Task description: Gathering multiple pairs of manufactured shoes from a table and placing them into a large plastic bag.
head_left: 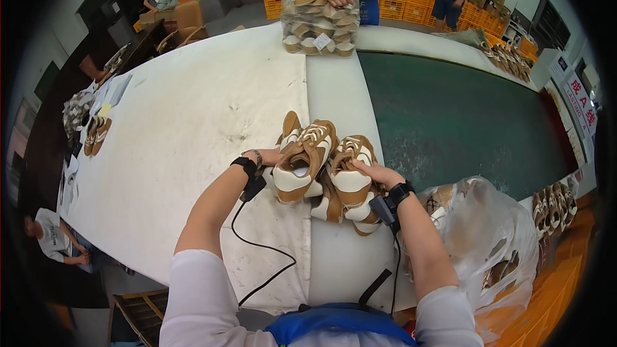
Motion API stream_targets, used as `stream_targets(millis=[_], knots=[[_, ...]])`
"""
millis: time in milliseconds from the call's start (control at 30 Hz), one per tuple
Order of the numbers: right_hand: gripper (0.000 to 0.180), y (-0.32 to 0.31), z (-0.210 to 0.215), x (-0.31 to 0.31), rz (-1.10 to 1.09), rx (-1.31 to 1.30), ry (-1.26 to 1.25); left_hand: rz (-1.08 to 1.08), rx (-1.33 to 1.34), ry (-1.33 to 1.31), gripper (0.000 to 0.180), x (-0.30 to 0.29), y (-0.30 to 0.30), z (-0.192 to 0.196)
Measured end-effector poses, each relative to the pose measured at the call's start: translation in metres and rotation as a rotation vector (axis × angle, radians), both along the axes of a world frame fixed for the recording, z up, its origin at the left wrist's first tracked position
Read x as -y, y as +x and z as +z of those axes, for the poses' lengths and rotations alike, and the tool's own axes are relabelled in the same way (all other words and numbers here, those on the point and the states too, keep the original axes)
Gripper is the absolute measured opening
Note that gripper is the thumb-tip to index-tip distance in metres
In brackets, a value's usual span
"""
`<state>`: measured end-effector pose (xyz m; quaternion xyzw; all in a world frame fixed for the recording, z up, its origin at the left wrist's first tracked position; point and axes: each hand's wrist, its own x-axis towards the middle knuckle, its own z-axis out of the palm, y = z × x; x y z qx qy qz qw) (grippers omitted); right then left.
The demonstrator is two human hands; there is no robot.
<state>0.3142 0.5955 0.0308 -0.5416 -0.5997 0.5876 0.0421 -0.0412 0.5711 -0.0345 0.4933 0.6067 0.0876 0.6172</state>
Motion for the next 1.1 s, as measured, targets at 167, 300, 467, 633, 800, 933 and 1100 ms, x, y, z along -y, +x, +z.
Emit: stream_targets(millis=[167,300,467,633,800,933,1100], knots=[[0.073,0.004,0.011,0.020,-0.031,-0.074,-0.350,-0.148,0.223,0.261,0.070,0.036,0.050,0.052],[0.067,-0.024,0.008,0.075,0.094,-0.397,-0.532,-0.018,0.379,-0.058,0.054,0.126,0.042,0.082],[0.058,-0.044,0.002,0.165,0.203,-0.453,-0.648,0.183,0.531,-0.053,0.064,0.282,0.028,0.024],[0.058,-0.059,0.029,0.235,0.306,-0.429,-0.654,0.443,0.544,0.029,0.068,0.403,0.067,0.060],[0.059,-0.062,0.091,0.262,0.450,-0.662,-0.305,0.390,0.106,0.323,0.057,0.436,0.078,0.118],[0.058,-0.066,0.193,0.262,0.477,-0.947,-0.014,0.124,0.145,0.381,0.054,0.471,0.038,0.126],[0.054,0.025,0.302,0.250,0.269,-1.078,0.564,-0.306,0.249,0.505,0.055,0.387,-0.025,0.207]])
